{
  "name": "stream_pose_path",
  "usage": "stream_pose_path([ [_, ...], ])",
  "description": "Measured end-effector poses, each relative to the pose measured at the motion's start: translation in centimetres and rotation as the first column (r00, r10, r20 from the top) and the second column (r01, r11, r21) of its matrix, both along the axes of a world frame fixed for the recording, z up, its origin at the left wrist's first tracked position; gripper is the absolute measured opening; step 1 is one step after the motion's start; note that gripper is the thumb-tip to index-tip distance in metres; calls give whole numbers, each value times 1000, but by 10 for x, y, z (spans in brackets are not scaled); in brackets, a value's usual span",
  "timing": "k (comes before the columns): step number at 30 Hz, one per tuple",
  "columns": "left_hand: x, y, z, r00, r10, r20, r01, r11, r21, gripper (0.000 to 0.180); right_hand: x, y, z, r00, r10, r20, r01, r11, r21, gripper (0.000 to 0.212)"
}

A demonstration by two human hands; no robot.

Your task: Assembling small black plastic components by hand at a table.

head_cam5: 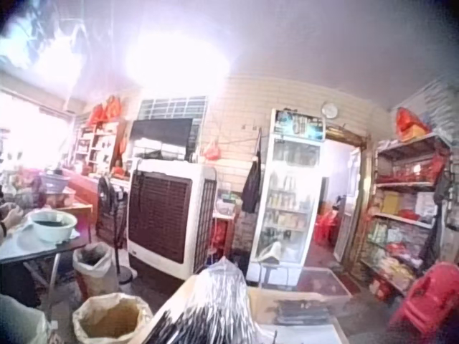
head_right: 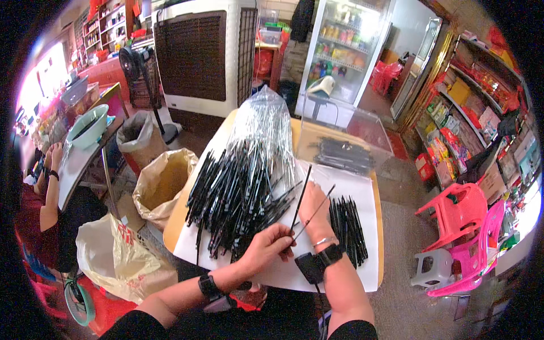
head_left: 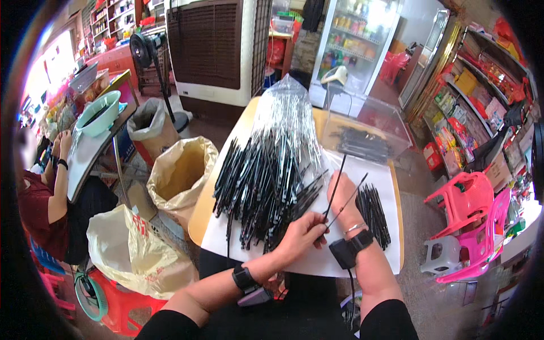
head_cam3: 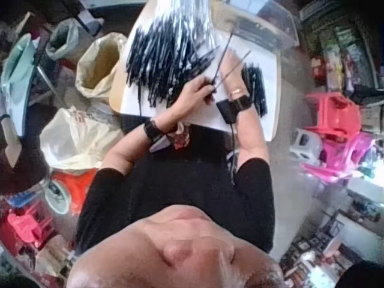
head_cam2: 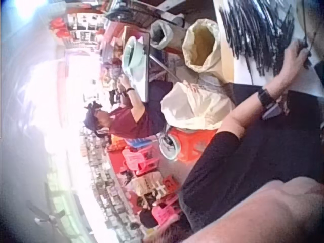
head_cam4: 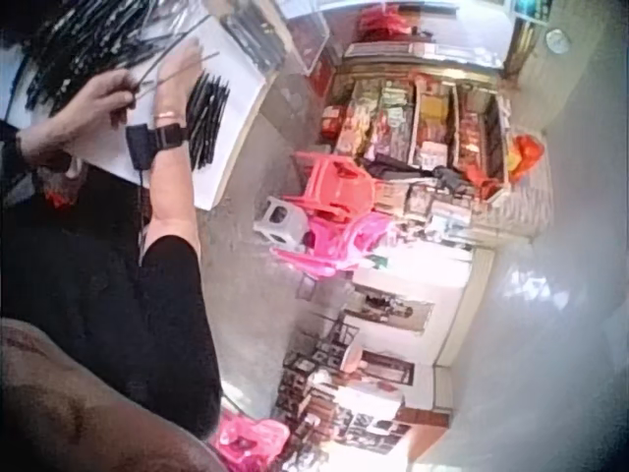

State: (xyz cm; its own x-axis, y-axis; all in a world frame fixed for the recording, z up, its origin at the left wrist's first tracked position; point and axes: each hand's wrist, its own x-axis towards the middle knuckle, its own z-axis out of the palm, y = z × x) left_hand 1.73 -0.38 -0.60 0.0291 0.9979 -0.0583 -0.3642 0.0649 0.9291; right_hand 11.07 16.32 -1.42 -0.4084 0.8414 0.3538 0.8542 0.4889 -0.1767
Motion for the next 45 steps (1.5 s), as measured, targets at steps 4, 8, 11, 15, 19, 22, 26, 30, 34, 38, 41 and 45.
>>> stream_pose_path([
  [4, -4, -3, 4, 999, 13, -40, -12, 1000, 14, 17, -1, -16, 20, 999, -25, 39, 33, 978, -204, 16],
  [8, -7, -1, 4, 1000, 22, -17, -21, 998, 64, 18, 7, -46, 41, 986, -103, 134, 143, 929, -341, 20],
  [11, -8, -1, 7, 999, 35, -18, -33, 998, 61, 17, 28, -62, 19, 999, -37, 24, 42, 960, -277, 19],
  [15, -6, 1, 5, 998, 58, -34, -56, 996, 66, 17, 29, -63, 10, 997, -51, -64, 42, 989, -141, 18],
  [19, -6, 0, 6, 997, 69, -22, -68, 997, 47, 17, 12, -37, 14, 976, -181, -124, 144, 954, -262, 19],
  [22, -1, 2, 8, 999, 49, -17, -48, 997, 58, 16, 22, -7, -13, 983, -39, -180, 6, 983, -183, 22],
  [26, -6, 2, 0, 996, 90, 0, -90, 993, 74, 16, 18, -35, 43, 390, -378, -840, -692, 481, -538, 19],
  [30, -7, 1, 2, 995, 100, -2, -99, 993, 68, 16, 37, -65, 82, 377, -423, -824, -645, 518, -561, 15],
  [34, -9, 1, 3, 990, 136, 26, -138, 988, 71, 16, 54, -87, 67, 562, -432, -706, -502, 500, -706, 14],
  [38, -6, -1, 13, 986, 166, 18, -167, 985, 51, 17, 68, -97, 38, 865, -202, -460, -88, 841, -534, 17],
  [41, -6, -1, 8, 979, 200, 36, -202, 978, 59, 17, 81, -101, 22, 936, -83, -341, 10, 978, -209, 17],
  [45, -7, 0, 5, 980, 190, 67, -195, 977, 86, 16, 95, -126, 35, 944, -44, -328, -31, 975, -221, 16],
])
